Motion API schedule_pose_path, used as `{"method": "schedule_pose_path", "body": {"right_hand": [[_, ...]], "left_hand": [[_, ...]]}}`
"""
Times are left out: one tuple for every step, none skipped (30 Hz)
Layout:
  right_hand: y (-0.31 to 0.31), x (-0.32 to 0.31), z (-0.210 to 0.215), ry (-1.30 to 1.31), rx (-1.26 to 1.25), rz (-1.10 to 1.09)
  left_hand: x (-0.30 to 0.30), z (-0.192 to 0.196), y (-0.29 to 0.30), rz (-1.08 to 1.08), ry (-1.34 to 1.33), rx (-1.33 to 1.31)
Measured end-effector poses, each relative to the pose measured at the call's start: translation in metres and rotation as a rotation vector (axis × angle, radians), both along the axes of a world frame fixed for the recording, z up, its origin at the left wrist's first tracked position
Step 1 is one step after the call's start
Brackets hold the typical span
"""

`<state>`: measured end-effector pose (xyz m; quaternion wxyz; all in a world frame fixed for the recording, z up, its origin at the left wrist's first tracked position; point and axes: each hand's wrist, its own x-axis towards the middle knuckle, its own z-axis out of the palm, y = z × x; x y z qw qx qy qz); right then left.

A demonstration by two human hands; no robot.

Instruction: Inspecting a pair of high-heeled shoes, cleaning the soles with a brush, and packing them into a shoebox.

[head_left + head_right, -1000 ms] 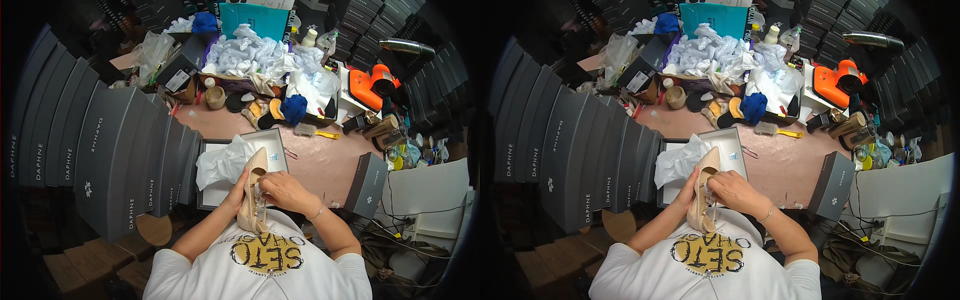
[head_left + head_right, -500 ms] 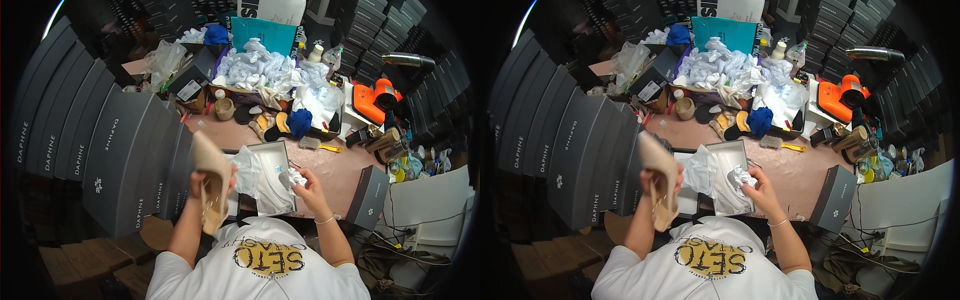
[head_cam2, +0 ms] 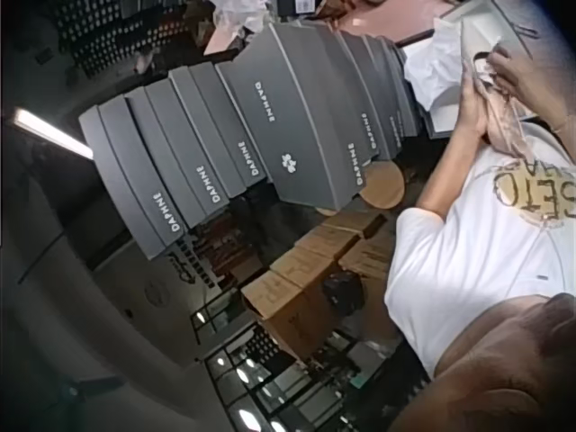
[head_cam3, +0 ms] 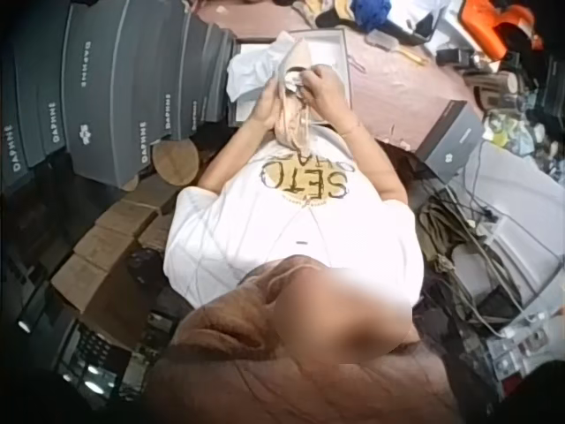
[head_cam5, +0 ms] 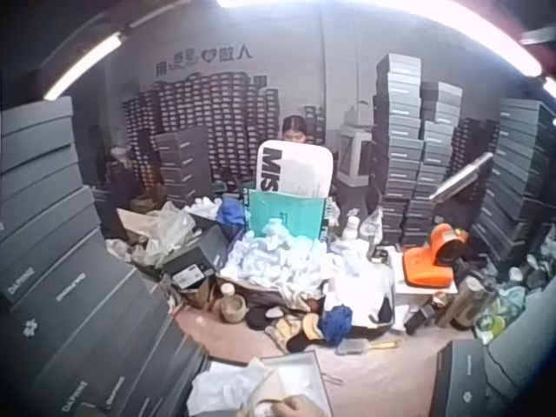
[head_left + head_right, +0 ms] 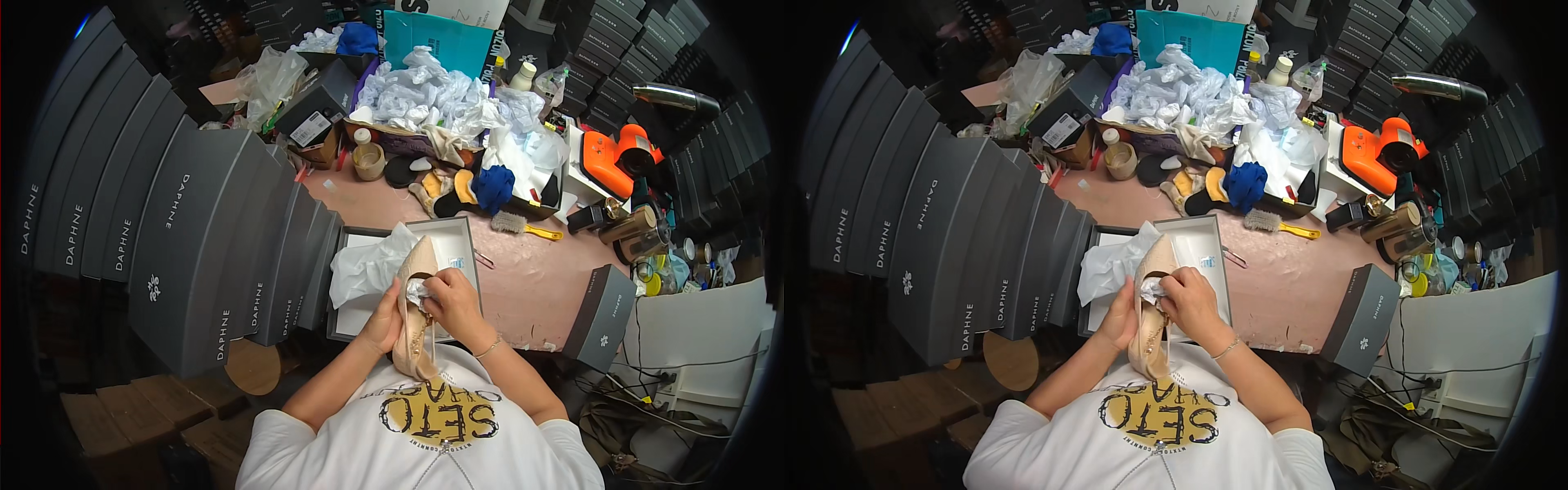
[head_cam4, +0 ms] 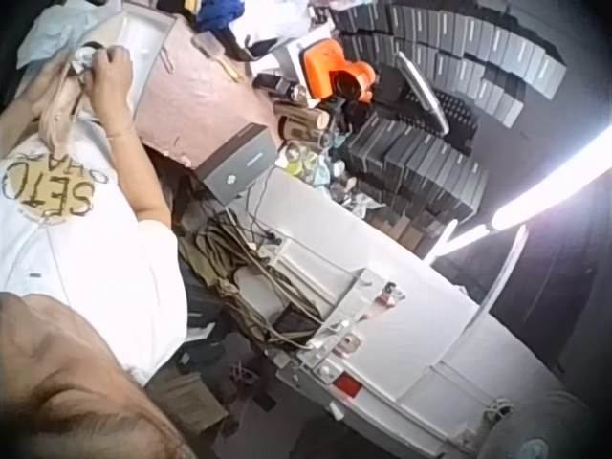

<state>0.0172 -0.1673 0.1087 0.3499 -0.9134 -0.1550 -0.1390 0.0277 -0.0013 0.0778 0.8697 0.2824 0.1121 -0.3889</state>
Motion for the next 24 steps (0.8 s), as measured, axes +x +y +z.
{"method": "schedule_pose_path", "body": {"right_hand": [[0.004,0.004,-0.005,0.01,-0.049,-0.012],[0.008,0.01,-0.008,0.019,-0.099,-0.025],[0.012,0.014,-0.012,0.034,-0.149,-0.043],[0.017,0.019,-0.016,0.064,-0.155,-0.065],[0.017,0.015,-0.015,0.1,-0.115,-0.067],[0.018,0.013,-0.006,0.128,-0.072,-0.069],[0.019,0.012,0.0,0.155,-0.029,-0.071],[0.018,0.011,0.0,0.106,-0.015,-0.034],[0.013,0.006,0.0,0.065,-0.008,-0.004],[0.009,0.002,-0.001,0.024,-0.001,0.025],[0.009,0.003,-0.005,0.055,-0.023,-0.017],[0.01,0.008,-0.012,0.081,-0.047,-0.055],[0.011,0.014,-0.02,0.099,-0.067,-0.09],[0.009,0.014,-0.028,0.125,-0.13,-0.08],[0.008,0.018,-0.024,0.138,0.016,-0.048],[0.003,0.018,-0.015,0.156,0.164,-0.021],[-0.004,0.018,-0.006,0.172,0.313,0.006],[-0.022,0.013,0.0,0.442,0.4,0.053],[-0.026,0.013,0.0,0.51,0.485,0.046],[-0.028,0.014,-0.001,0.578,0.57,0.04],[-0.03,0.016,0.0,0.642,0.655,0.042],[-0.028,0.017,0.001,0.649,0.699,0.059],[-0.027,0.018,0.0,0.586,0.634,0.014],[-0.022,0.019,-0.001,0.523,0.578,-0.023]], "left_hand": [[-0.003,-0.007,-0.004,0.011,-0.016,0.142],[-0.007,-0.012,-0.01,0.048,-0.021,0.178],[-0.01,-0.013,-0.016,0.079,-0.023,0.214],[-0.014,-0.014,-0.019,0.109,-0.025,0.251],[-0.016,-0.014,-0.018,0.116,0.027,0.174],[-0.014,-0.013,-0.016,0.124,0.069,0.1],[-0.013,-0.012,-0.014,0.131,0.111,0.027],[-0.015,-0.016,-0.013,0.185,0.08,0.056],[-0.017,-0.01,-0.016,0.159,0.038,0.105],[-0.019,0.0,-0.018,0.133,-0.003,0.153],[-0.021,0.005,-0.021,0.105,-0.045,0.201],[-0.025,0.003,-0.028,0.157,-0.022,0.22],[-0.023,0.001,-0.029,0.174,-0.029,0.237],[-0.022,-0.003,-0.03,0.191,-0.036,0.253],[-0.019,-0.01,-0.027,0.211,-0.043,0.278],[-0.018,-0.019,-0.023,0.161,-0.015,0.22],[-0.018,-0.025,-0.016,0.109,-0.053,0.208],[-0.014,-0.018,-0.014,0.047,-0.087,0.183],[-0.01,-0.012,-0.013,-0.013,-0.121,0.157],[-0.007,-0.011,-0.012,-0.101,-0.184,0.119],[-0.007,-0.007,-0.014,-0.116,-0.214,0.134],[-0.008,-0.002,-0.017,-0.13,-0.243,0.149],[-0.009,0.002,-0.02,-0.144,-0.273,0.163],[-0.014,0.004,-0.021,-0.123,-0.271,0.171]]}}
